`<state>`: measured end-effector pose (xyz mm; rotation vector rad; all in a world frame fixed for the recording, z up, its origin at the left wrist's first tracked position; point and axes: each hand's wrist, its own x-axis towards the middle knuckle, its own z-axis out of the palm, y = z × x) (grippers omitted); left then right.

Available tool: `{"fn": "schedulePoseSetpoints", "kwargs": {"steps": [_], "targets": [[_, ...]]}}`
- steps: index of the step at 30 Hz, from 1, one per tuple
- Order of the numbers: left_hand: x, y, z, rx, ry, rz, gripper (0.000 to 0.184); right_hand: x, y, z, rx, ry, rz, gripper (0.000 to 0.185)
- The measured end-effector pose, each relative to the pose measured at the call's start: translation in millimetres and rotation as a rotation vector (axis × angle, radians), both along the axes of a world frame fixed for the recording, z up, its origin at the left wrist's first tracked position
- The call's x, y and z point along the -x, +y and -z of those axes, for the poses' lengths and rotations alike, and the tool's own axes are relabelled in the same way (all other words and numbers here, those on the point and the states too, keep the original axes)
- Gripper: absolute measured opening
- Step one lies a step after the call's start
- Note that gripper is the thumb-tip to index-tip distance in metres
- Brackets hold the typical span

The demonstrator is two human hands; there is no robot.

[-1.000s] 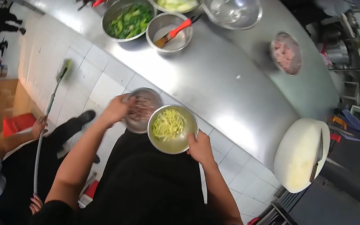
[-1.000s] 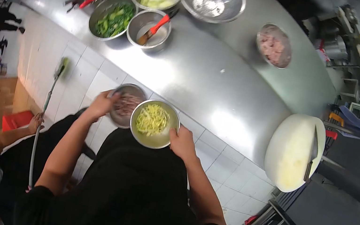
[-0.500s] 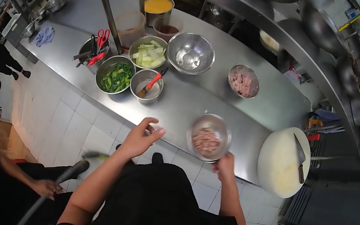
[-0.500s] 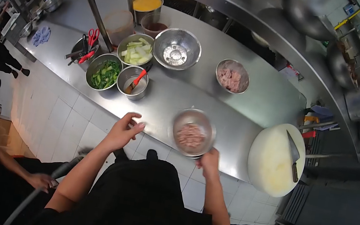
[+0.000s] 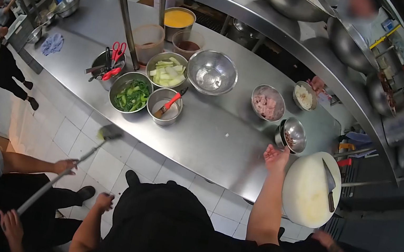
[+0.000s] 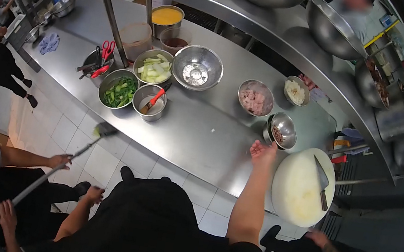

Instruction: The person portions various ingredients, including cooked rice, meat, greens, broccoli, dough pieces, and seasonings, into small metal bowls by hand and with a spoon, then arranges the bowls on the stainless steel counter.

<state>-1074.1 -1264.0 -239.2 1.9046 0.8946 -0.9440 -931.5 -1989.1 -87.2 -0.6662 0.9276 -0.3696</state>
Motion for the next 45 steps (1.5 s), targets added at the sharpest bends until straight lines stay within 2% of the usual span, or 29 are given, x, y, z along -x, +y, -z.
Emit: {"fn": "schedulePoseSetpoints", "kwargs": {"steps": [2,4,6,8,10,12,14,16,17,20,21,23,24,25,26,27,28,29,30,31,32,34,35,37,39,41,42,44,45], "targets": [[37,35,16,-0.108,0.105,-0.006,0.026,-2,28,3,0.162,0.04,-0.122,0.039],[59,44,15,-0.122,0.15,-0.038,0.025,-10,80,11,0.79,0.249,-0.449,0.04],[75,42,5,-0.1,0.17,-0.079,0.025,-19,123,4,1.569,0.369,-0.718,0.037],[77,32,-2,-0.059,0.116,0.04,0.025,-33,146,6,1.945,0.14,-0.726,0.033],[68,14,-13,-0.017,0.056,0.167,0.025,-53,152,30,1.998,0.206,-0.821,0.028],[55,-11,-23,0.026,0.006,-0.005,0.025,-53,158,42,2.048,0.288,-0.912,0.024],[42,-31,-19,-0.018,-0.06,0.042,0.027,-45,167,44,2.111,0.296,-0.935,0.018],[33,-38,-1,-0.131,-0.231,0.195,0.031,-37,174,34,2.1,0.307,-0.976,0.015],[27,-53,-23,-0.259,-0.252,0.316,0.034,-30,179,29,2.085,0.311,-1.038,0.012],[21,-54,-21,-0.163,-0.256,0.342,0.036,-13,188,20,2.216,0.216,-1.139,0.011],[24,-49,-8,-0.161,-0.265,0.361,0.036,-7,190,16,2.213,0.235,-1.122,0.011],[30,-32,17,-0.044,-0.305,0.321,0.038,11,199,8,2.035,-0.063,-1.084,0.018],[31,-36,-4,0.025,-0.217,0.293,0.039,24,207,5,2.035,-0.034,-1.059,0.018],[28,-28,4,-0.087,-0.186,0.436,0.04,42,217,0,1.679,0.038,-0.897,0.019],[30,3,44,0.047,-0.201,0.69,0.036,56,221,-5,1.332,0.09,-0.719,0.021],[16,2,37,-0.19,-0.243,1.533,0.033,74,220,-4,1.34,0.116,-0.676,0.021],[15,3,17,-0.138,-0.332,1.488,0.03,95,216,1,0.91,0.051,-0.504,0.021],[6,3,21,-0.142,-0.22,1.51,0.03,109,205,0,0.489,-0.035,-0.318,0.021],[2,4,26,-0.151,-0.109,1.525,0.03,123,183,-9,0.45,-0.062,-0.247,0.019],[-5,1,26,-0.187,-0.049,1.299,0.034,144,155,-19,0.413,-0.091,-0.183,0.017],[-16,-3,28,-0.177,-0.063,1.335,0.034,163,120,-35,0.471,-0.138,-0.07,0.017],[-37,-1,28,-0.202,-0.262,1.904,0.029,198,44,-101,0.588,-0.139,0.16,0.017],[-46,-8,30,-0.195,-0.446,1.835,0.023,216,18,-156,0.836,0.041,0.283,0.019],[-69,-50,13,-0.011,0.059,0.485,0.023,261,-40,-236,1.352,0.259,0.535,0.019],[-89,-85,6,0.074,-0.077,0.332,0.022,291,-98,-282,1.616,0.246,0.85,0.023],[-107,-120,12,0.08,-0.155,0.343,0.025,315,-156,-299,1.675,0.647,1.002,0.021],[-111,-140,14,0.123,-0.168,0.344,0.028,320,-185,-297,1.72,0.824,0.957,0.02],[-113,-183,11,0.165,-0.173,0.321,0.031,318,-230,-271,1.661,1.436,0.48,0.035],[-109,-206,1,0.189,-0.163,0.283,0.028,309,-239,-251,1.682,1.43,0.405,0.044]]}}
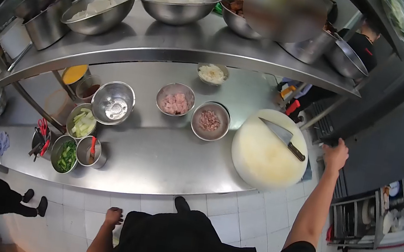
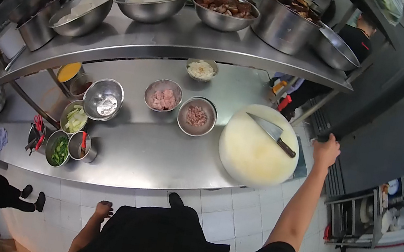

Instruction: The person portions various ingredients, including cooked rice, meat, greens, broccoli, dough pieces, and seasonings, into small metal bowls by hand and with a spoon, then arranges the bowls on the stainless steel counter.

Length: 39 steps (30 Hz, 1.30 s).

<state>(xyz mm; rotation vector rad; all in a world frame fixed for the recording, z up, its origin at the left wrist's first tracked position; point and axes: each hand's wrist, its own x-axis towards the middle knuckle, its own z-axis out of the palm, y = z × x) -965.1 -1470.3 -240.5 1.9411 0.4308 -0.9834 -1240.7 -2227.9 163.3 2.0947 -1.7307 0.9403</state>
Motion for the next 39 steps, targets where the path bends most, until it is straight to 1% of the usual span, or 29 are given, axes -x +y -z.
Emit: {"fn": "schedulePoseSetpoints", "kwargs": {"steps": [1,2,3,4,5,6,7,9,10,11,12,14,16,17,18,19,20,21,23,25,27,28,29,30,32,34,36,38,39], "targets": [[2,-18,3,-0.03,-0.013,0.064,0.028,-12,-4,16,-0.02,0.035,-0.043,0.052],[6,-38,-5,-0.104,-0.04,0.184,0.032,-33,7,25,-0.011,-0.005,-0.169,0.054],[9,-50,-6,-0.107,-0.045,0.154,0.032,-54,10,45,0.068,-0.043,-0.381,0.048],[13,-59,-2,-0.167,-0.177,0.316,0.036,-90,46,42,-0.19,-0.203,-0.479,0.041],[20,-62,-1,-0.234,-0.304,0.478,0.039,-121,57,66,-0.348,-0.342,-0.684,0.036],[27,-66,-10,-0.248,-0.303,0.441,0.039,-156,86,71,-0.349,-0.245,-0.806,0.036],[30,-71,-25,-0.248,-0.232,0.437,0.04,-188,103,84,-0.341,-0.15,-0.969,0.048],[35,-65,-31,-0.25,-0.168,0.402,0.042,-250,126,122,-0.145,0.003,-0.988,0.068],[40,-53,-16,-0.285,-0.226,0.366,0.042,-271,133,132,-0.141,-0.003,-1.02,0.068],[45,-46,-7,-0.319,-0.282,0.331,0.041,-289,139,140,-0.294,0.144,-0.87,0.071],[52,-46,-22,-0.322,-0.281,0.301,0.041,-306,142,152,-0.441,0.295,-0.712,0.074],[73,-38,-50,-0.262,-0.114,-0.045,0.039,-329,117,173,-0.828,0.31,-0.766,0.074],[94,-16,-41,-0.208,-0.032,-0.174,0.038,-349,78,261,-0.683,0.042,-0.741,0.068],[110,2,-25,-0.15,0.049,-0.269,0.036,-342,105,219,-1.14,-0.342,-0.608,0.058],[130,17,-8,-0.094,0.087,-0.361,0.032,-346,111,202,-1.428,-0.478,-0.583,0.049],[146,25,-2,-0.085,0.09,-0.436,0.032,-344,115,212,-1.443,-0.597,-0.628,0.047],[164,32,2,-0.131,0.177,-0.456,0.032,-353,106,236,-1.521,-0.694,-0.516,0.046],[181,38,6,-0.172,0.268,-0.469,0.032,-345,116,239,-1.5,-0.797,-0.58,0.047],[202,49,18,-0.222,0.328,-0.473,0.036,-347,114,250,-1.532,-0.845,-0.554,0.049],[213,65,45,-0.277,0.489,-0.237,0.04,-339,95,275,-1.676,-1.019,-0.542,0.053],[206,76,57,-0.245,0.382,-0.187,0.044,-316,133,238,-1.479,-1.081,-0.612,0.062],[192,82,58,-0.267,0.357,-0.138,0.044,-303,178,196,-1.269,-0.931,-0.484,0.058],[182,87,55,-0.288,0.212,-0.111,0.044,-301,215,167,-1.054,-0.785,-0.363,0.055],[170,91,51,-0.31,0.067,-0.082,0.045,-298,219,188,-1.061,-0.774,-0.375,0.055],[142,95,28,-0.336,-0.046,-0.144,0.047,-279,223,239,-0.626,-0.537,-0.759,0.045],[118,110,29,-0.304,-0.056,-0.059,0.046,-266,278,248,-0.633,-0.305,-1.161,0.036],[98,122,26,-0.3,0.039,-0.041,0.046,-268,332,283,-0.67,-0.075,-1.357,0.034],[84,137,29,-0.285,0.031,-0.054,0.044,-273,435,212,-0.866,0.48,-1.214,0.038],[77,146,43,-0.316,-0.016,0.001,0.043,-276,465,207,-0.869,0.503,-1.214,0.038]]}}
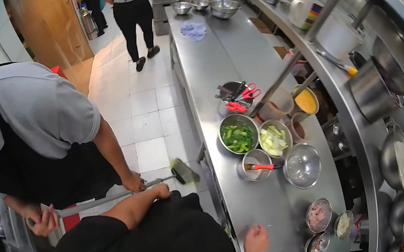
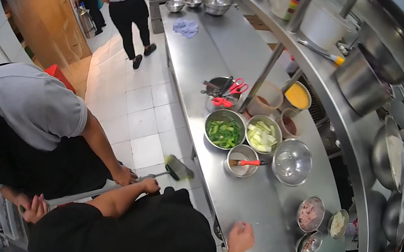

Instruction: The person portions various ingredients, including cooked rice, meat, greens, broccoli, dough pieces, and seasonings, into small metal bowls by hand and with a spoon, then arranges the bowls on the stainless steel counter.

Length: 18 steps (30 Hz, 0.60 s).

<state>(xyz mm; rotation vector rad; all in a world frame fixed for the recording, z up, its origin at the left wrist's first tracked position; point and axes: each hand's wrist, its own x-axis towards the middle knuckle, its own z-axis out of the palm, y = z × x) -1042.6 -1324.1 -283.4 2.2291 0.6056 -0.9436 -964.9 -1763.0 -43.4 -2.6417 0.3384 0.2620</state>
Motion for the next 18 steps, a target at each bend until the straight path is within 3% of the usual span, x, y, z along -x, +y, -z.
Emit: {"fn": "schedulePoseSetpoints", "kwargs": {"steps": [2,3,5,6,8,11,13,15,16,18], "targets": [[-10,12,-8,-0.023,-0.069,0.028,0.047,-3,40,-3,0.117,-0.165,-0.26,0.064],[-17,17,-19,0.001,-0.041,-0.021,0.047,-1,48,3,0.116,-0.154,-0.267,0.064],[-21,28,-28,0.021,-0.005,-0.071,0.048,5,62,18,0.394,0.13,-0.359,0.097],[-23,36,-27,0.037,-0.014,-0.068,0.048,3,66,20,0.391,0.134,-0.363,0.097],[-26,54,-22,0.052,-0.026,-0.069,0.048,-8,71,15,0.377,0.419,-0.327,0.119],[-19,81,-15,0.018,0.025,-0.021,0.049,-25,78,19,0.383,0.504,-0.286,0.119],[-8,105,26,-0.035,0.04,0.038,0.049,-32,85,24,0.425,0.536,-0.287,0.121],[-8,119,16,0.011,0.075,-0.029,0.049,-41,93,29,0.749,0.559,-0.415,0.104],[-11,125,-1,0.051,0.124,-0.077,0.049,-58,105,20,0.746,0.539,-0.42,0.104],[-11,139,-4,0.085,0.151,-0.193,0.047,-92,126,-15,0.512,0.898,-0.51,0.07]]}}
